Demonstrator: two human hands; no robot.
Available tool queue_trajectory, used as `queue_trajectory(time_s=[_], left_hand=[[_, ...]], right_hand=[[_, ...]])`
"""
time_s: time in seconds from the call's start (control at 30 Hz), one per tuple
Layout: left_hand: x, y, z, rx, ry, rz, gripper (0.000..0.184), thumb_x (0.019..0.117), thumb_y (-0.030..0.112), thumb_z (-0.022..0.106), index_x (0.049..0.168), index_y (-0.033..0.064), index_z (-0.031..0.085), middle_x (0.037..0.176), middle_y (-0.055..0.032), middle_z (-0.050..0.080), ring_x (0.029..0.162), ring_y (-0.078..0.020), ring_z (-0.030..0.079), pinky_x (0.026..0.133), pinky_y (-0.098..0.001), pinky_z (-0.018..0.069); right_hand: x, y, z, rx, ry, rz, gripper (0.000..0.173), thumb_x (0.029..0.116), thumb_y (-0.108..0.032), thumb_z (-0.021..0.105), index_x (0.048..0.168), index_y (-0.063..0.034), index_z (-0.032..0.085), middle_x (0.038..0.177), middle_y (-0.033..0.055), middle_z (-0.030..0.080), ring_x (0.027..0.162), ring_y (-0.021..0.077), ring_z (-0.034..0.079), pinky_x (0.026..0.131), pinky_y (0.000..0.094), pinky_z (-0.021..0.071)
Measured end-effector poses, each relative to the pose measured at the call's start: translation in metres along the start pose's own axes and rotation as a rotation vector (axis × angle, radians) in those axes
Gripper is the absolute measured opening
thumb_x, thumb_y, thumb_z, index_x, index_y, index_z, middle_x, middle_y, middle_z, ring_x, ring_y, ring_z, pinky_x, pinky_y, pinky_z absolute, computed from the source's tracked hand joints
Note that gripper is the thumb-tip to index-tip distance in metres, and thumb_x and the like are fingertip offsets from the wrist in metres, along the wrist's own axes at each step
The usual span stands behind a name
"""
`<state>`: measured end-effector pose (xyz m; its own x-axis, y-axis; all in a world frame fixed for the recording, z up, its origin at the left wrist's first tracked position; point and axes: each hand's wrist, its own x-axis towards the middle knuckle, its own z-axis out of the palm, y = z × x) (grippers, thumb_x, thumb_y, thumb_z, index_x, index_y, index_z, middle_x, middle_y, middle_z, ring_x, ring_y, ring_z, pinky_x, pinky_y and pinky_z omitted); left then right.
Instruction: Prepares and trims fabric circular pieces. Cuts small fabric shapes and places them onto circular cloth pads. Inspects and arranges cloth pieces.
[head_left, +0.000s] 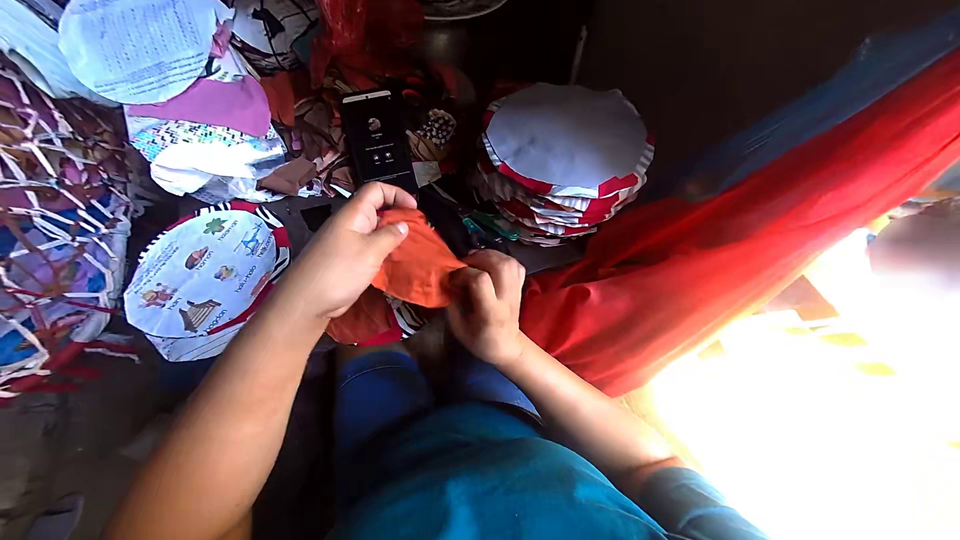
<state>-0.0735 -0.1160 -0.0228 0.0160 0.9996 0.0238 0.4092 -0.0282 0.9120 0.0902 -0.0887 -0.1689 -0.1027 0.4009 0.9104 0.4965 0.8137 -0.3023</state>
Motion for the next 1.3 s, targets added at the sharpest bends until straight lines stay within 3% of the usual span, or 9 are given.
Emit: queue_trajectory(time_s=[0.1, 0.13, 0.2, 0.47, 0.7, 0.87, 1.03, 1.17, 1.3], left_hand=[[0.014, 0.009, -0.012, 0.291, -0.006, -0.072, 0.035, 0.1072, 0.006, 0.044, 0.142, 0.0112, 0.048, 0.12, -0.0131, 0.066, 0.093, -0.0146, 0.069, 0.082, -0.0371, 0.0571], [0.018, 0.012, -0.013, 0.355, -0.003, -0.11, 0.036, 0.109, 0.007, 0.043, 0.144, 0.0133, 0.046, 0.114, -0.0138, 0.068, 0.075, -0.0134, 0.072, 0.066, -0.0326, 0.0619], [0.029, 0.018, -0.014, 0.399, -0.02, -0.179, 0.039, 0.1097, 0.008, 0.042, 0.148, 0.0154, 0.042, 0.112, -0.0169, 0.065, 0.062, -0.0158, 0.068, 0.054, -0.0309, 0.0587], [0.08, 0.004, -0.024, 0.516, -0.046, -0.255, 0.033, 0.1039, 0.016, 0.061, 0.134, 0.0048, 0.053, 0.105, -0.0175, 0.064, 0.075, -0.0184, 0.062, 0.068, -0.0344, 0.0526], [0.102, -0.023, -0.036, 0.452, -0.136, -0.218, 0.023, 0.0993, 0.014, 0.067, 0.117, 0.0018, 0.059, 0.083, -0.0074, 0.059, 0.064, -0.0091, 0.052, 0.061, -0.0248, 0.0459], [0.105, -0.058, -0.044, 0.505, -0.212, -0.298, 0.026, 0.1002, 0.013, 0.066, 0.121, -0.0027, 0.06, 0.098, -0.0174, 0.063, 0.081, -0.0215, 0.057, 0.074, -0.0395, 0.0492], [0.093, -0.058, -0.051, 0.403, -0.189, -0.215, 0.025, 0.0995, 0.003, 0.062, 0.123, -0.0017, 0.058, 0.103, -0.0153, 0.063, 0.088, -0.0184, 0.059, 0.083, -0.039, 0.0495], [0.092, -0.05, -0.049, 0.381, -0.157, -0.132, 0.022, 0.0985, 0.001, 0.063, 0.12, -0.0005, 0.06, 0.103, -0.013, 0.065, 0.088, -0.0147, 0.059, 0.083, -0.0353, 0.0487], [0.098, -0.036, -0.042, 0.35, -0.1, -0.05, 0.023, 0.0987, 0.002, 0.062, 0.122, -0.0005, 0.059, 0.108, -0.0134, 0.064, 0.092, -0.0142, 0.061, 0.086, -0.0338, 0.0506]], right_hand=[[0.006, 0.008, -0.009, -0.033, -0.009, 0.021, 0.013, 0.0854, -0.014, 0.063, 0.096, -0.0088, 0.065, 0.106, 0.0148, 0.065, 0.104, 0.0312, 0.061, 0.09, 0.0458, 0.0462], [0.009, 0.01, -0.011, -0.037, -0.019, 0.028, 0.013, 0.0857, -0.013, 0.063, 0.097, -0.0077, 0.067, 0.108, 0.0154, 0.065, 0.105, 0.0314, 0.061, 0.089, 0.0458, 0.0465], [0.015, 0.012, -0.014, -0.023, -0.056, 0.049, 0.013, 0.086, -0.01, 0.063, 0.096, -0.0051, 0.069, 0.109, 0.0173, 0.067, 0.104, 0.0324, 0.063, 0.086, 0.0459, 0.0486], [0.032, 0.01, -0.015, 0.029, -0.112, 0.149, 0.013, 0.0917, -0.005, 0.066, 0.102, 0.0022, 0.07, 0.088, 0.0134, 0.067, 0.079, 0.0202, 0.067, 0.07, 0.0286, 0.0563], [0.023, -0.001, -0.008, -0.209, -0.098, -0.081, 0.015, 0.0948, -0.016, 0.067, 0.1, -0.0086, 0.079, 0.084, 0.01, 0.067, 0.077, 0.0256, 0.064, 0.065, 0.0371, 0.0504], [-0.001, -0.015, 0.012, -0.255, -0.278, -0.142, 0.017, 0.093, -0.011, 0.064, 0.101, -0.0158, 0.079, 0.094, 0.0064, 0.068, 0.092, 0.0269, 0.062, 0.083, 0.0439, 0.0438], [0.001, -0.015, 0.014, -0.169, -0.295, -0.063, 0.016, 0.0919, -0.009, 0.064, 0.098, -0.0104, 0.078, 0.086, 0.007, 0.069, 0.083, 0.0263, 0.063, 0.075, 0.0413, 0.0457], [0.016, -0.013, 0.003, 0.014, -0.304, 0.126, 0.021, 0.0881, -0.002, 0.061, 0.103, -0.0017, 0.076, 0.09, 0.0128, 0.07, 0.085, 0.0269, 0.068, 0.072, 0.0382, 0.0565], [0.03, -0.011, -0.009, -0.051, -0.13, 0.055, 0.015, 0.0932, -0.003, 0.061, 0.104, 0.0028, 0.069, 0.088, 0.0137, 0.067, 0.081, 0.0207, 0.066, 0.071, 0.027, 0.0552]])
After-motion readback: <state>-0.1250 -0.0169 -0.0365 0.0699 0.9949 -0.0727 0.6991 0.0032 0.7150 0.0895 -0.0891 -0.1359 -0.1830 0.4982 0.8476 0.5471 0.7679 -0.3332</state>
